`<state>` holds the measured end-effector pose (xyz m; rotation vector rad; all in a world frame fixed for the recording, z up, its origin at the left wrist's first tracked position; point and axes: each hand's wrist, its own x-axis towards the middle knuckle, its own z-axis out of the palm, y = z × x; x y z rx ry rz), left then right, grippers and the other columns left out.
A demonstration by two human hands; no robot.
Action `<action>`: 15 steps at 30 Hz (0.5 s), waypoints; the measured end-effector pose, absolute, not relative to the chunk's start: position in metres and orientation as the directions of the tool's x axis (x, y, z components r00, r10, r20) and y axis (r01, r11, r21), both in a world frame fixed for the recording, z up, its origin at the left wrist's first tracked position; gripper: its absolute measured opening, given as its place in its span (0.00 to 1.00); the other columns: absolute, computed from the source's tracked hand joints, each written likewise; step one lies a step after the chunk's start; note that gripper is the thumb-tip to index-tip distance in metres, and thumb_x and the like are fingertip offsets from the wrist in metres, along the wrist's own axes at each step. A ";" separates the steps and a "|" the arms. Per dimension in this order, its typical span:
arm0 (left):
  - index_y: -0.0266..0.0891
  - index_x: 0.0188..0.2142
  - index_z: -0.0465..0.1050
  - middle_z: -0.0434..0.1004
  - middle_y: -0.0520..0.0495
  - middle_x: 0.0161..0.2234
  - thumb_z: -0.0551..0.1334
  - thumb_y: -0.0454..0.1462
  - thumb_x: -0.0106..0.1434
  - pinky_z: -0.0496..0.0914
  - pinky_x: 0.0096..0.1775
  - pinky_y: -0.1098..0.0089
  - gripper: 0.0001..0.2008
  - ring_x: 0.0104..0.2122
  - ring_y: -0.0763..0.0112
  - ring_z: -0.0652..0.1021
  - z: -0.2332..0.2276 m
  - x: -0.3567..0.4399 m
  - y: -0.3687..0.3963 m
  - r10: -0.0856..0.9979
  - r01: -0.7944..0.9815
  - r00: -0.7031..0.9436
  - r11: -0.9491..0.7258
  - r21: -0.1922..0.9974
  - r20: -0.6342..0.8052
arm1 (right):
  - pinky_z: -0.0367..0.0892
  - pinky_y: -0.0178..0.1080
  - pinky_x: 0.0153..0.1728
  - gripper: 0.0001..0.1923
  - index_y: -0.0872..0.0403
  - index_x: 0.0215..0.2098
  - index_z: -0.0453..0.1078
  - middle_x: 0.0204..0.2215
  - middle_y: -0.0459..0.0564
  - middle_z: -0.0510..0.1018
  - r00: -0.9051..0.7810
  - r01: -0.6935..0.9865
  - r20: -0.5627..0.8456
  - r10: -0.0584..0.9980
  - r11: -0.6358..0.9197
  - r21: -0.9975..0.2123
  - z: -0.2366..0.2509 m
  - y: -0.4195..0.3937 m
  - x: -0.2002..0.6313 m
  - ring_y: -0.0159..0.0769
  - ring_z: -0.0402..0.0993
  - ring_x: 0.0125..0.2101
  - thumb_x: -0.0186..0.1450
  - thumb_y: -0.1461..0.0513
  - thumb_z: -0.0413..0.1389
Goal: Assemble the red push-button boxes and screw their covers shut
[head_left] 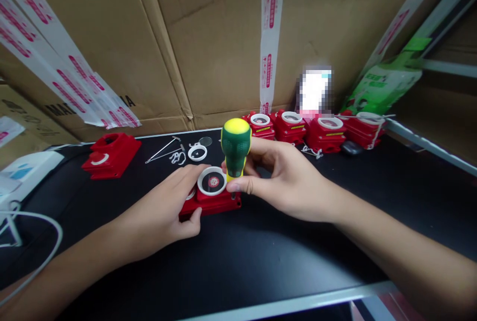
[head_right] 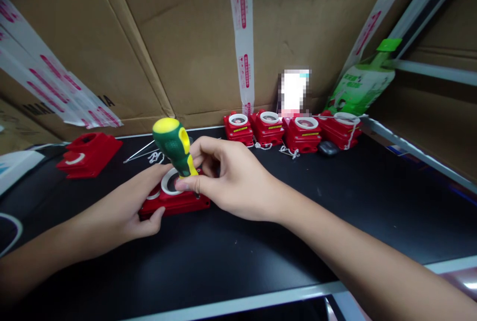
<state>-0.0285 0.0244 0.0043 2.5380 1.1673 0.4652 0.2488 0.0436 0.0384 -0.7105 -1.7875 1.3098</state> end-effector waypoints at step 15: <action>0.52 0.70 0.66 0.82 0.46 0.60 0.70 0.41 0.66 0.81 0.59 0.52 0.34 0.55 0.50 0.86 -0.003 -0.033 0.015 0.799 0.716 0.538 -0.602 0.354 0.271 | 0.53 0.38 0.28 0.19 0.54 0.37 0.73 0.28 0.39 0.68 -0.403 0.101 0.251 0.880 0.316 -0.943 0.035 0.041 0.244 0.30 0.57 0.27 0.62 0.56 0.77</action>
